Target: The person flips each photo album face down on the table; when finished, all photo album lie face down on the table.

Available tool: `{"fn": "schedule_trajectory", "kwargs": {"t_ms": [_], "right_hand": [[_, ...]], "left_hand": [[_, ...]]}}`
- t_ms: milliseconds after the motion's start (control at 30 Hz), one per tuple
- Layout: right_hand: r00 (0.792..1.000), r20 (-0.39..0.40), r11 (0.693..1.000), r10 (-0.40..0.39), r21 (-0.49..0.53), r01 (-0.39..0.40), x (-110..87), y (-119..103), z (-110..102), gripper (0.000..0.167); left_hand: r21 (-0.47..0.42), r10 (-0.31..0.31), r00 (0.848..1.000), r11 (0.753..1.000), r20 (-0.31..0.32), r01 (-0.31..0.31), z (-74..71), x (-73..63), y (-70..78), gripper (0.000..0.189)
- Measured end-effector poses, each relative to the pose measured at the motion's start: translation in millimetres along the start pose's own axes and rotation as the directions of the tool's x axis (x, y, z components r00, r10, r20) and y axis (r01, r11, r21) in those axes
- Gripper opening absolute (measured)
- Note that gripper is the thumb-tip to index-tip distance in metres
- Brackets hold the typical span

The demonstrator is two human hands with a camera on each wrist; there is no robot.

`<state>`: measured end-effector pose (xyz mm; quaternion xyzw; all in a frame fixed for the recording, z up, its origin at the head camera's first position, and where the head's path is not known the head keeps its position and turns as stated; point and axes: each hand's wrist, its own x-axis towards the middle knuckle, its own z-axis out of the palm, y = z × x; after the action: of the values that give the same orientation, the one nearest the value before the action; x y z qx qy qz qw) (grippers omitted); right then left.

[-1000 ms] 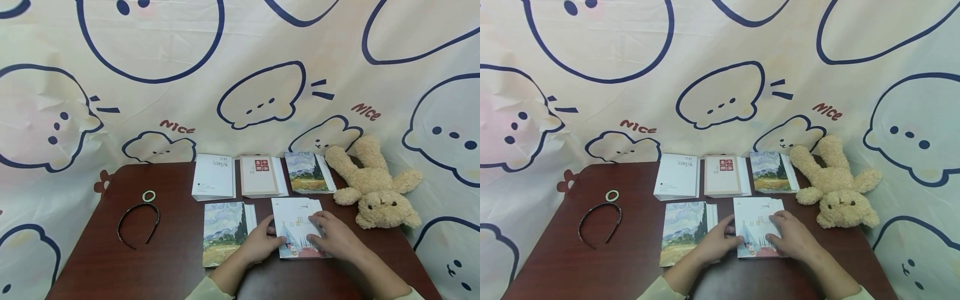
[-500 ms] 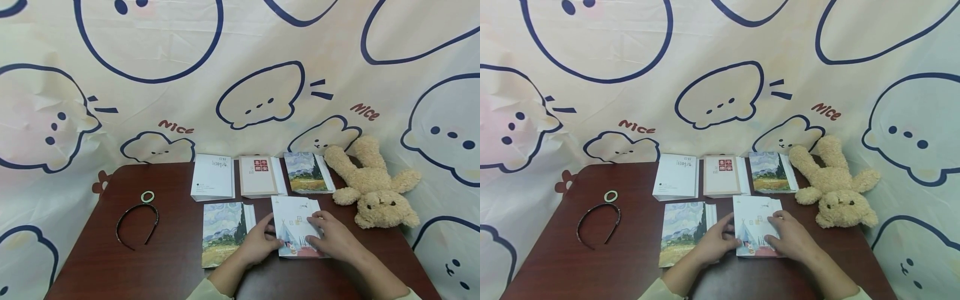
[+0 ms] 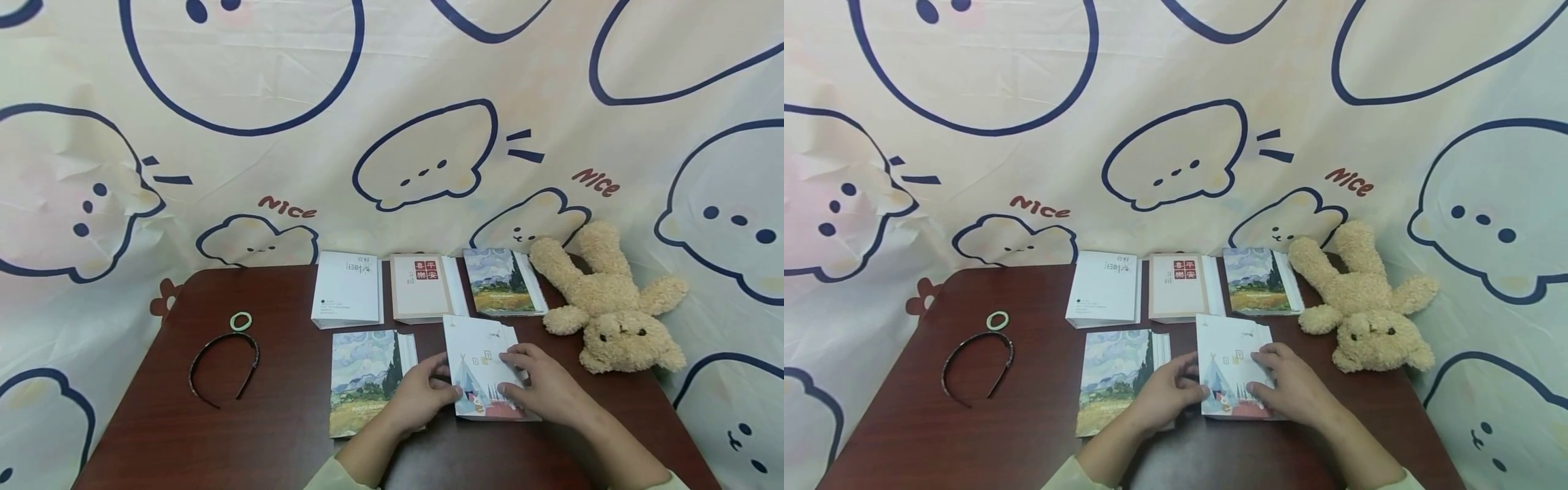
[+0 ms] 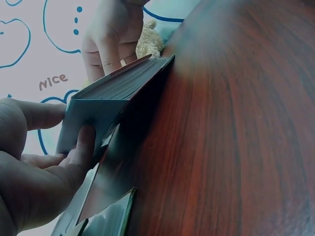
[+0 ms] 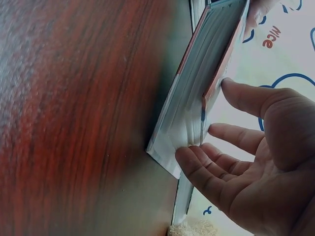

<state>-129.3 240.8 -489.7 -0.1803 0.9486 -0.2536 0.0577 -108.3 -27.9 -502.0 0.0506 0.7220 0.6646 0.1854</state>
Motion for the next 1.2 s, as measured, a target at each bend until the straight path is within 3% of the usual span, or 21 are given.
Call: {"fn": "schedule_trajectory", "kwargs": {"t_ms": [633, 833, 1200], "right_hand": [[0.999, 0.040, 0.983, -0.013, 0.185, 0.005, 1.3, -1, -3, 0.054], [0.998, 0.067, 0.965, 0.007, 0.262, -0.025, 4.0, -1, -5, 0.054], [0.993, 0.110, 0.912, 0.032, 0.403, -0.074, 7.8, -5, -1, 0.053]], "left_hand": [[-0.045, 0.069, 0.998, 0.997, 0.011, -0.068, -7.1, -3.6, 5.9, 0.069], [-0.082, 0.095, 0.995, 0.992, 0.024, -0.093, -7.9, -4.4, 9.5, 0.068], [-0.111, 0.075, 0.997, 0.991, 0.008, -0.073, -7.7, -5.2, 11.2, 0.066]]}}
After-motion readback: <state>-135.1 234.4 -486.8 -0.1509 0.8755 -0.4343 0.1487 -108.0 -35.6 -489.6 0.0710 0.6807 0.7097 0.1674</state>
